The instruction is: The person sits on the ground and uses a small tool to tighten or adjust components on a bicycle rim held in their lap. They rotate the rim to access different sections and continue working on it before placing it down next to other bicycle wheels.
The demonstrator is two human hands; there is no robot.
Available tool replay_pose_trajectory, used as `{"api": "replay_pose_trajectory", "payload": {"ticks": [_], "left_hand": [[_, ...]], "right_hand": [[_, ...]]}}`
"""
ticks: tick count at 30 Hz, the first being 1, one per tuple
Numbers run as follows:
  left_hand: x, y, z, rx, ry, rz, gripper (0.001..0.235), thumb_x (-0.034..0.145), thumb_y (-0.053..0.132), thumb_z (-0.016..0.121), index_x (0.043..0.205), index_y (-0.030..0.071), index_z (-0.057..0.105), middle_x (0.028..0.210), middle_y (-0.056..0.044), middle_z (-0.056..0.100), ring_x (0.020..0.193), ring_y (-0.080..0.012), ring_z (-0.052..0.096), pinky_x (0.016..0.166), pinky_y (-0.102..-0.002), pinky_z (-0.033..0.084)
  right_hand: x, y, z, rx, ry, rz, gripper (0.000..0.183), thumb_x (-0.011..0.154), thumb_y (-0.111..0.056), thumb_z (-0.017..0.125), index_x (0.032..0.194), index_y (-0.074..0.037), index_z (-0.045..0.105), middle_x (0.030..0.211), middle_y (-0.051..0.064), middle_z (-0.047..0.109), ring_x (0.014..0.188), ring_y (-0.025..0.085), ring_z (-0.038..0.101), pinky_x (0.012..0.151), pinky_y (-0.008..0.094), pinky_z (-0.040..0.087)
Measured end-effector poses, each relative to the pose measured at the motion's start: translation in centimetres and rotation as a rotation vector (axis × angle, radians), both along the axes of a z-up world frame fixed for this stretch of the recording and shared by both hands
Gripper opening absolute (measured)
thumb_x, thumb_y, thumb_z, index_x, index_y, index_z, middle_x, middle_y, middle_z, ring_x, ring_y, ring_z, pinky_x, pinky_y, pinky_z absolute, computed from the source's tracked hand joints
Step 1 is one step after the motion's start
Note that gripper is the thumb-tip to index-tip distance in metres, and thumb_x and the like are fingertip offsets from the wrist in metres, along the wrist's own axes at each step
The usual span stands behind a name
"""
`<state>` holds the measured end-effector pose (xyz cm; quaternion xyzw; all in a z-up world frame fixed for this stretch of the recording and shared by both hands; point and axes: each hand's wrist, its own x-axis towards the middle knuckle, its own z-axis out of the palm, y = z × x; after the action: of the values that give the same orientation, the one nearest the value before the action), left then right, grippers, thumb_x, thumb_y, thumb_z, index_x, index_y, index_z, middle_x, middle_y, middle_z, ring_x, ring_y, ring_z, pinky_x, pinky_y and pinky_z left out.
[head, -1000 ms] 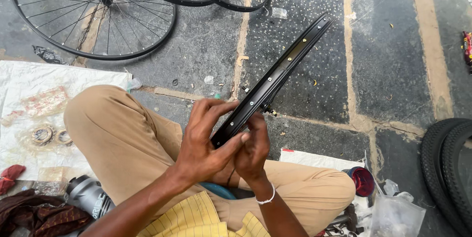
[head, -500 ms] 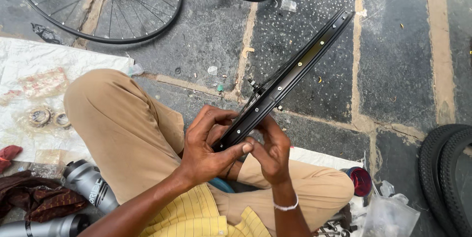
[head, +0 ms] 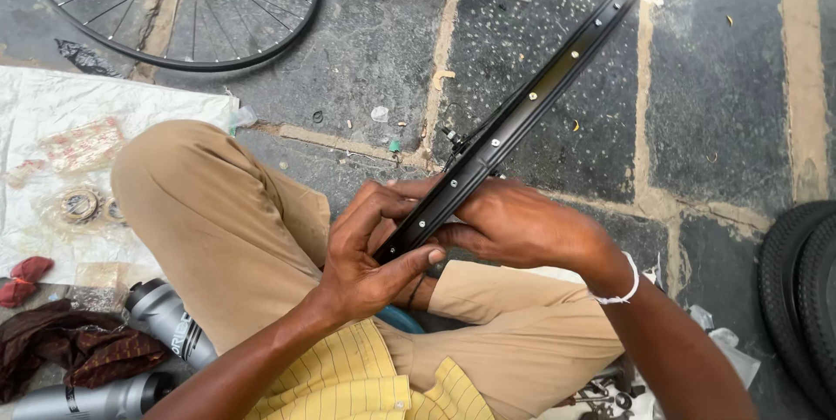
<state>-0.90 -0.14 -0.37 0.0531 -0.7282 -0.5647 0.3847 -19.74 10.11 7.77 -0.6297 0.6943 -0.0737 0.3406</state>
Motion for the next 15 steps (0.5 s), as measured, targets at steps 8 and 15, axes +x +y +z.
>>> {"api": "replay_pose_trajectory", "payload": {"ticks": [8, 15], "left_hand": [[0.5, -0.2, -0.6, 0.021, -0.048, 0.075, 0.047, 0.083, 0.024, 0.086, 0.117, -0.001, 0.067, 0.111, -0.013, 0.06, 0.105, -0.0214, 0.063, 0.092, -0.036, 0.053], [0.6, -1.0, -0.4, 0.043, -0.023, 0.085, 0.045, 0.087, 0.022, 0.082, 0.121, -0.003, 0.065, 0.122, -0.015, 0.061, 0.114, -0.0232, 0.064, 0.1, -0.037, 0.052]], "right_hand": [[7.4, -0.9, -8.1, -1.113, 0.288, -0.494, 0.022, 0.101, -0.021, 0.061, 0.116, -0.006, 0.065, 0.115, 0.011, 0.073, 0.11, 0.03, 0.069, 0.108, 0.05, 0.044], [10.3, -2.2, -12.2, -1.337, -0.038, -0.777, 0.024, 0.11, -0.02, 0.052, 0.122, 0.0, 0.059, 0.122, 0.015, 0.065, 0.117, 0.035, 0.066, 0.109, 0.046, 0.05]]}}
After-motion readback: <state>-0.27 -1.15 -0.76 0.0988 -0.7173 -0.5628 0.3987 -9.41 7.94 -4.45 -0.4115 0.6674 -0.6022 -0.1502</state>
